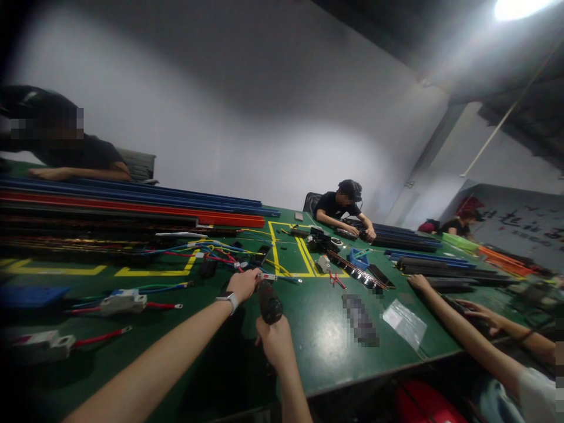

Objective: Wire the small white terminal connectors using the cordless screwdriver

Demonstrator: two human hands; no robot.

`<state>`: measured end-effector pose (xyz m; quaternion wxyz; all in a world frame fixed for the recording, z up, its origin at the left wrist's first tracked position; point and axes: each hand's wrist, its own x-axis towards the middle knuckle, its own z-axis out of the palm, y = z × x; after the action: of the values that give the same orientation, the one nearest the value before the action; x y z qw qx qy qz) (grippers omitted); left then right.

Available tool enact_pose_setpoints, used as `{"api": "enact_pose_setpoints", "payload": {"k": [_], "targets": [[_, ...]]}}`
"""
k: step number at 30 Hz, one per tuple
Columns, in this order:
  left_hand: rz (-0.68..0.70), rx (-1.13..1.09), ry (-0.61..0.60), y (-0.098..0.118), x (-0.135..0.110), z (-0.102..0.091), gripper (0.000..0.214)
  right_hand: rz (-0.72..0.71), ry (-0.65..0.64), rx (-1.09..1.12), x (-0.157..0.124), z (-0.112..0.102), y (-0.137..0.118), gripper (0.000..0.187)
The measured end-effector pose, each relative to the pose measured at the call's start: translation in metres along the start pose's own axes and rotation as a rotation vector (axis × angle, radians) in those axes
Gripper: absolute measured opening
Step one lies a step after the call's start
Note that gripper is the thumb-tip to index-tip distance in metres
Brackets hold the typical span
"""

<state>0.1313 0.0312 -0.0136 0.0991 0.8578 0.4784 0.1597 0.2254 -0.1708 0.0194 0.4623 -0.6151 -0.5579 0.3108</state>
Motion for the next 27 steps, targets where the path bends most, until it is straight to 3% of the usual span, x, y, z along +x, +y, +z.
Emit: {"api": "enact_pose_setpoints", "payload": {"k": [27], "targets": [[-0.01, -0.002, -0.004, 0.0007, -0.0007, -0.0001, 0.036, 0.053, 0.011, -0.023, 0.0016, -0.0001, 0.004, 0.022]]}}
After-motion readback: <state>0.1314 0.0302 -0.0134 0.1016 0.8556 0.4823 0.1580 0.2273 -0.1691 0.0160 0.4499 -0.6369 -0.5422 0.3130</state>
